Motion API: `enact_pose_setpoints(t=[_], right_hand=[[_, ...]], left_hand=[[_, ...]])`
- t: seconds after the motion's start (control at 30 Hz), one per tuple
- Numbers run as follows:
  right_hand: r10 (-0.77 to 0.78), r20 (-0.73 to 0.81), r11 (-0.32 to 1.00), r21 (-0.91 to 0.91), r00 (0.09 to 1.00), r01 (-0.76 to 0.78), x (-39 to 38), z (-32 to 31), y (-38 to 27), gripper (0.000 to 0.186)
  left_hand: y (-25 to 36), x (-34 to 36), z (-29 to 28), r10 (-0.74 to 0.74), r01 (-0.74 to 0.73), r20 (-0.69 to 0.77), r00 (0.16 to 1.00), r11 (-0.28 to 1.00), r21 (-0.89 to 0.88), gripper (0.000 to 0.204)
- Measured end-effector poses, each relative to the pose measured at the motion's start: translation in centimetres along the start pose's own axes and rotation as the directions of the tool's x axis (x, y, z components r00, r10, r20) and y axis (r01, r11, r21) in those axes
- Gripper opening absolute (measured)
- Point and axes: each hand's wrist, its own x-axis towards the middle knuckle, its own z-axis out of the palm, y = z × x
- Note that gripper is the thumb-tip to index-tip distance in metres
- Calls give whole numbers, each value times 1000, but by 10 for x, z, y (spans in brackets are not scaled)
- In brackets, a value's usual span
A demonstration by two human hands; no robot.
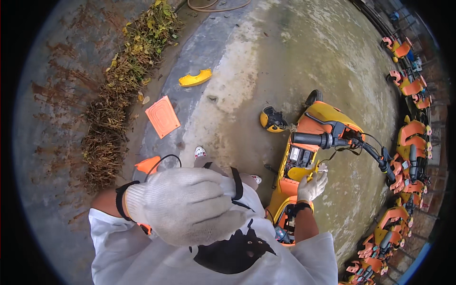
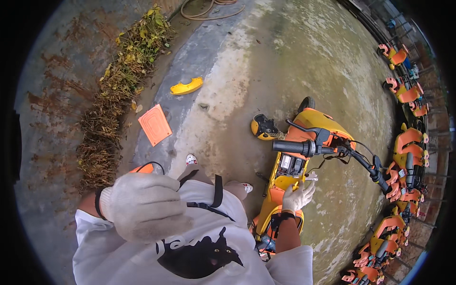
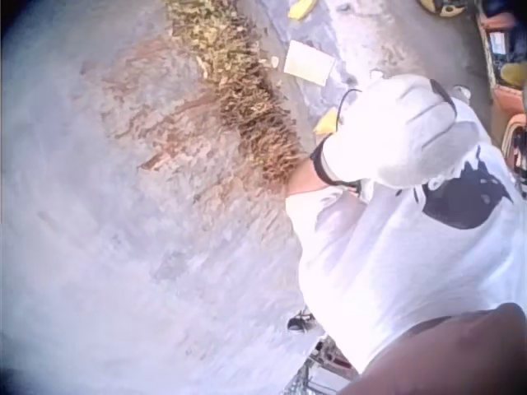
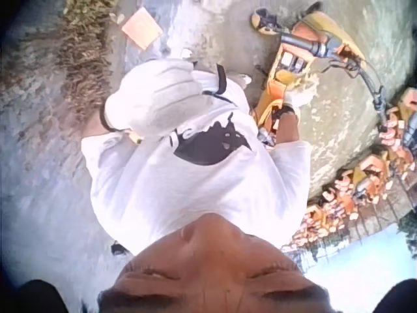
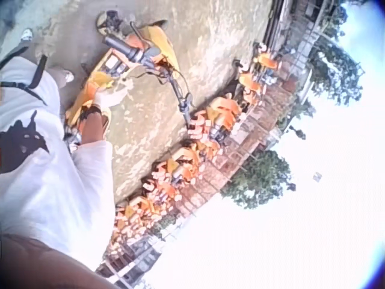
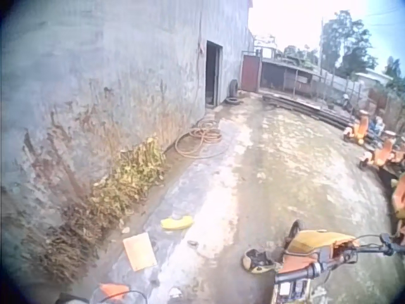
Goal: Replacing parts and inspecting components on a motorcycle in an outdoor repair yard.
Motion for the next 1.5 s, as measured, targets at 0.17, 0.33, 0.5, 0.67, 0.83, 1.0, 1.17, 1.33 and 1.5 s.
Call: enact_pose_setpoints(t=[0.17, 0.33, 0.5, 0.67, 0.83, 1.0, 1.17, 1.33, 1.5], right_hand=[[-210, 177, 978, 45, 961, 205, -19, -23, -64, 31], [101, 395, 980, 118, 913, -160, 0, -17, -157, 65], [-34, 626, 933, 300, 779, -200, -4, 2, -272, 56], [-236, 822, 637, 533, 518, -556, -54, 109, -376, 21], [-282, 866, 909, 379, 412, -174, -112, 189, -515, 28], [-568, 632, 759, 650, 528, 39, -155, 256, -626, 22], [-715, 681, 485, 647, 160, -588, -177, 198, -651, 16], [-530, 826, 775, 383, -189, -502, -133, 87, -564, 25], [-659, 658, 743, 497, -365, -448, -82, -111, -530, 35]], left_hand=[[-140, -240, 79, -986, 878, 73, 152, 100, -468, 26], [-173, -468, 145, -848, 591, -49, -528, -325, -738, 19], [-91, -531, 185, -857, 856, 64, -512, -515, -52, 30], [-14, -505, 199, -751, 495, 241, -615, -605, -624, 29], [21, -467, 199, -536, 37, 332, -776, -565, -824, 28], [38, -467, 237, -548, 90, 266, -793, -538, -838, 25], [74, -472, 279, -472, -69, 400, -786, -576, -815, 23], [-28, -437, 196, -609, -318, 344, -715, -155, -935, 23], [-188, -400, 102, -856, -538, 233, -462, 62, -841, 27]])
